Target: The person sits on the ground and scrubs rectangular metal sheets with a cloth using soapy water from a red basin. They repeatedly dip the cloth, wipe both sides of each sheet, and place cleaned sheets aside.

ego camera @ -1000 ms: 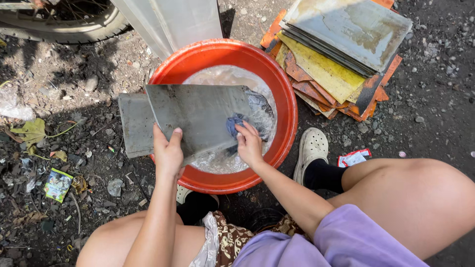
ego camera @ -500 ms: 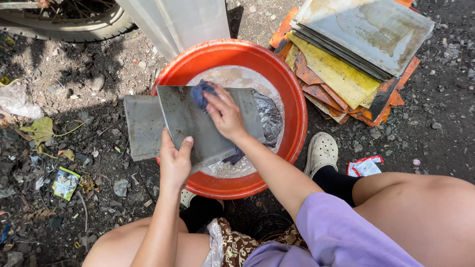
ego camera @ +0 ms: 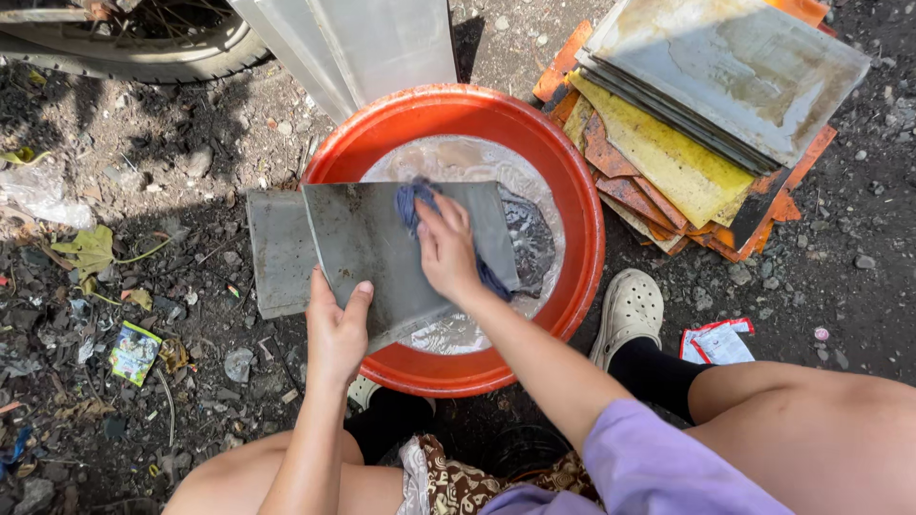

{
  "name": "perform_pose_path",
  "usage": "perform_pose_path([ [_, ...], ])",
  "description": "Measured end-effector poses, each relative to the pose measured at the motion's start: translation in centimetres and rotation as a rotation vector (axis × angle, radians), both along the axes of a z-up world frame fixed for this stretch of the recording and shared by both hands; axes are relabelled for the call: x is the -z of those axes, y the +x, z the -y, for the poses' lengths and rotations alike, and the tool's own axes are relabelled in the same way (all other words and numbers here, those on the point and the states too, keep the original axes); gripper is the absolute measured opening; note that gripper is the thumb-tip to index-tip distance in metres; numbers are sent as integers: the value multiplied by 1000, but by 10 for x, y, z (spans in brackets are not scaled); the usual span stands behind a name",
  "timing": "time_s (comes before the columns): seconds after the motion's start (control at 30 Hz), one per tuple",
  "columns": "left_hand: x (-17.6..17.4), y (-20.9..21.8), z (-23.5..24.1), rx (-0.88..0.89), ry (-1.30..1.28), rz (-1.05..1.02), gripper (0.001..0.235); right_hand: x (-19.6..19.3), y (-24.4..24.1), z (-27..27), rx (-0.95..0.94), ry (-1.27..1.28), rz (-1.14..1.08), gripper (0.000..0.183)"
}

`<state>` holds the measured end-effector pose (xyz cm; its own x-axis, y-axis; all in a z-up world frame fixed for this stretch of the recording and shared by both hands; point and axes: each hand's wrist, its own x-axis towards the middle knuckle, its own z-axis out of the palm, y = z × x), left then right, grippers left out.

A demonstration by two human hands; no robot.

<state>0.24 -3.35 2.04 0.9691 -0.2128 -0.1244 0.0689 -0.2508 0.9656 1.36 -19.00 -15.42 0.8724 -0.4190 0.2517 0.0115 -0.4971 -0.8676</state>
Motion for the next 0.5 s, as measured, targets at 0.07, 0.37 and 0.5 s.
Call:
perform_pose_path([
  [0.07,-1,-10,-5,25,-43,3,39,15,23,30,63,-47,-55,35],
  [0.37,7,-3,-6,-96,28,-47,41,33,-75,64,162,-265,-374,48],
  [0.5,12,0,-6,-80,-63,-49,40,-15,-89,35,166,-132,-281,34],
])
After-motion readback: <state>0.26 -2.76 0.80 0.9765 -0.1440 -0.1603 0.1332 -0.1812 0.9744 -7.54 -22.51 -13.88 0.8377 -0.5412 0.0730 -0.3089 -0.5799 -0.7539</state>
